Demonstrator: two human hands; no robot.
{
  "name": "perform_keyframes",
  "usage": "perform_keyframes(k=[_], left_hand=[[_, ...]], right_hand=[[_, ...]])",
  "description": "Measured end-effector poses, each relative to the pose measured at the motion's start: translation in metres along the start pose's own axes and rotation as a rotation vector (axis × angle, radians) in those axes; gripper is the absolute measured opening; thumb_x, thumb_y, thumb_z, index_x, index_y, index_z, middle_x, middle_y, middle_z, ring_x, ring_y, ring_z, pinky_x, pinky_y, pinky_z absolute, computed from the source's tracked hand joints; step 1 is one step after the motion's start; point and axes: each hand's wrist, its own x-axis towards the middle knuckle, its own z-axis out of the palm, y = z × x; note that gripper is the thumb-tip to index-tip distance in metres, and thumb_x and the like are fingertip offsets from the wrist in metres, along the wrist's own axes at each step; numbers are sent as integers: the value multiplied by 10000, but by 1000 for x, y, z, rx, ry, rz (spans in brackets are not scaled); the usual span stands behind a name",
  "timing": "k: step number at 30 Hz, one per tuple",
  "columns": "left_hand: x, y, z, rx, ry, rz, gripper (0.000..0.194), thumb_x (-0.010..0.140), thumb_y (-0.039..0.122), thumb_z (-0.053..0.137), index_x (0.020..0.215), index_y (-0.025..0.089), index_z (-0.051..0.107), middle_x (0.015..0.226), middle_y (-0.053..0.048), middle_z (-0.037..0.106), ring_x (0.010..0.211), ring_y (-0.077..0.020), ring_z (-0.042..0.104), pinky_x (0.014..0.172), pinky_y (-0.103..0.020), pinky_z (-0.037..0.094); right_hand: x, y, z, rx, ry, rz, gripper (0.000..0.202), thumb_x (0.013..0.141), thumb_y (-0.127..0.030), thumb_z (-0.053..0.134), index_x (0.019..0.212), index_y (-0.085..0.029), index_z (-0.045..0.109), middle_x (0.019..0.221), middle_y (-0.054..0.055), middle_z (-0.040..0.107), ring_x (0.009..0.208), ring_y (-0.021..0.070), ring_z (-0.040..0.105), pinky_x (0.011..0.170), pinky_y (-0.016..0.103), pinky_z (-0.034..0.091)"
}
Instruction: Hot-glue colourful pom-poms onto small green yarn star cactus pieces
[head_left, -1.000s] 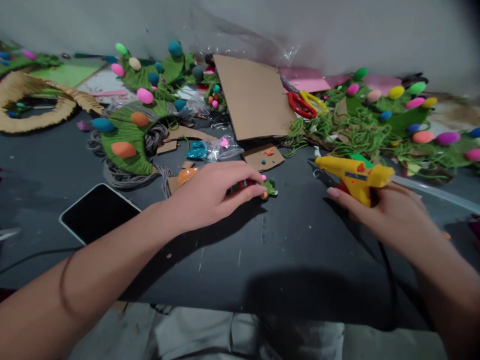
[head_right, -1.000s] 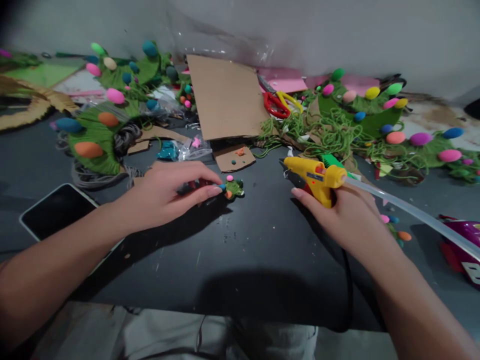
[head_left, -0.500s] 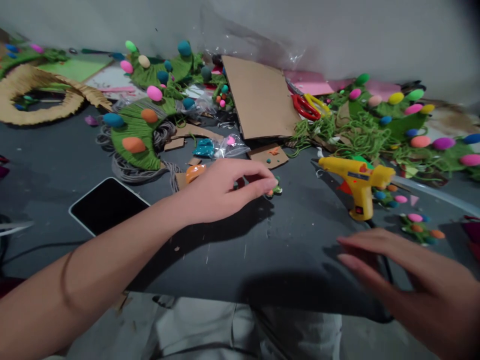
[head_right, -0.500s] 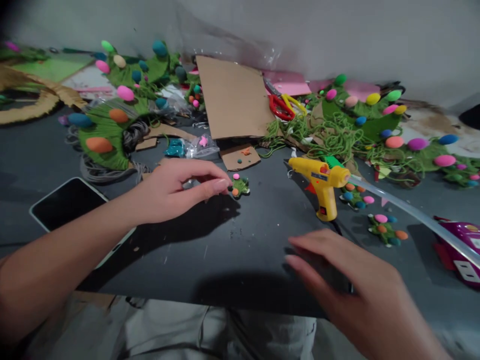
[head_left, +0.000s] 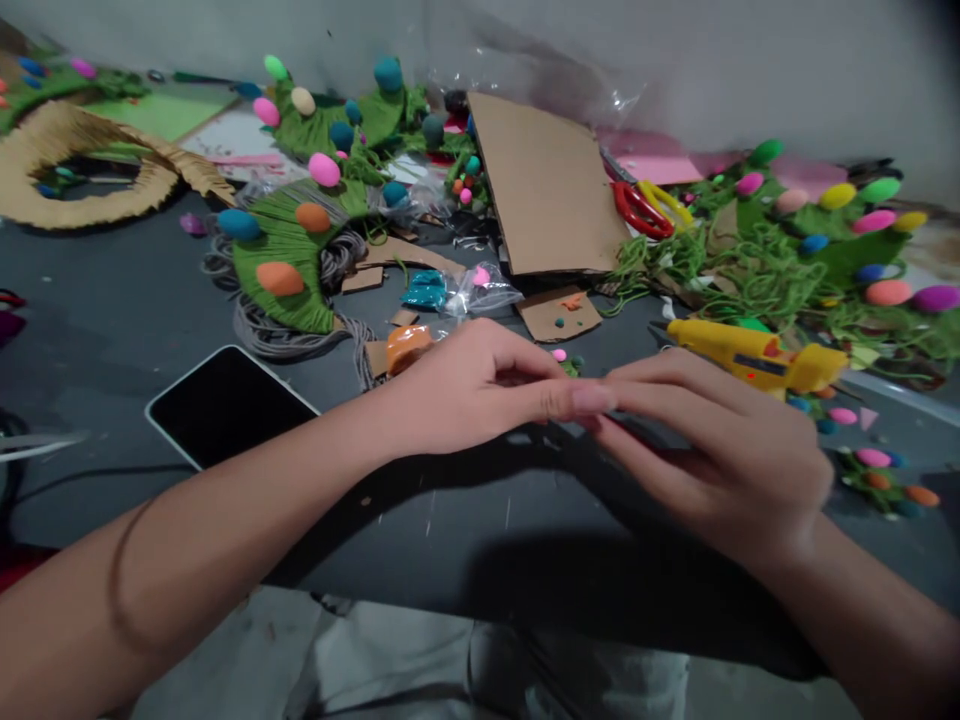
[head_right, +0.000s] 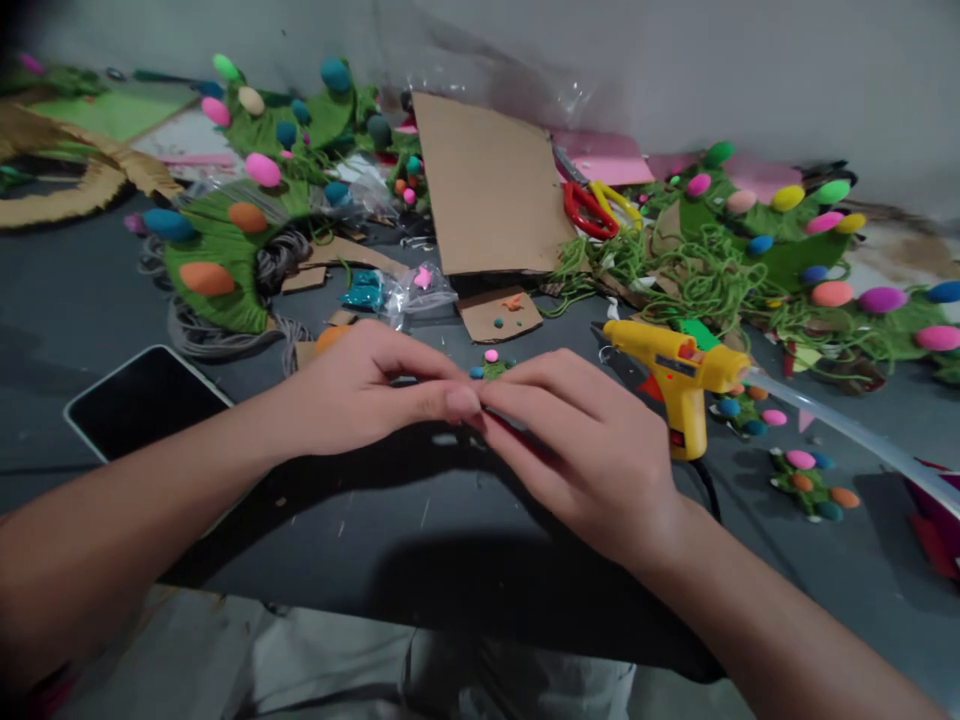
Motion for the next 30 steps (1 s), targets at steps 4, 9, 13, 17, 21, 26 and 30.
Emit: perform_keyframes(k=[4, 9, 13, 17, 21, 26, 30], left_hand=[[1, 0, -2, 180, 114, 36, 407, 1019, 500, 542, 902, 208, 801, 725, -5, 734, 641, -141, 637, 540, -266, 410], [3, -7, -5, 576, 186, 89, 203, 942, 302, 618, 1039, 204, 766, 959, -40, 755, 855, -198, 673, 711, -318, 461], [4, -9, -4, 688, 115, -13, 269, 914, 335, 617, 1098, 206, 765, 1072, -74, 700, 999, -258, 662, 758, -360, 461], [4, -11, -2, 712, 80, -14, 275, 921, 346, 611, 1113, 224, 766, 1047, -62, 672, 1005, -255, 653, 740, -351, 447], [5, -12, -1, 715, 61, -28, 258, 939, 322, 605, 1112, 229, 773, 1021, -51, 662, 982, -236, 652, 755, -343, 456], [8, -14, 0, 683, 64, -21, 241, 942, 291, 624, 1104, 207, 781, 989, -58, 661, 959, -227, 647, 778, -342, 470], [11, -16, 2, 684, 73, -15, 234, 942, 284, 631, 1097, 202, 786, 977, -58, 668, 935, -220, 643, 763, -336, 470]], right_hand=[[-3, 15, -8, 6, 12, 133, 186, 909, -207, 722, 1080, -277, 745, 1023, 39, 768, 921, 210, 731, 820, 351, 586], [-12, 37, -3, 6, 9, 246, 251, 931, -229, 691, 1177, -267, 719, 1104, 54, 763, 980, 228, 728, 878, 372, 581], [-16, 43, 4, 38, -56, 190, 171, 934, -218, 687, 1091, -257, 743, 1076, 45, 758, 983, 211, 724, 894, 350, 573], [-15, 46, 9, 30, -50, 173, 153, 934, -233, 698, 1072, -263, 758, 1047, 45, 735, 931, 192, 711, 825, 331, 570], [-15, 47, 13, 76, -60, 144, 160, 936, -206, 694, 1081, -242, 751, 1045, 51, 736, 929, 182, 707, 840, 320, 564], [-14, 47, 14, 95, -71, 140, 171, 927, -177, 696, 1079, -246, 737, 1033, 46, 749, 956, 192, 715, 867, 322, 562], [-14, 46, 13, 80, -81, 136, 160, 931, -174, 689, 1067, -244, 737, 1039, 53, 742, 965, 197, 711, 880, 331, 560]])
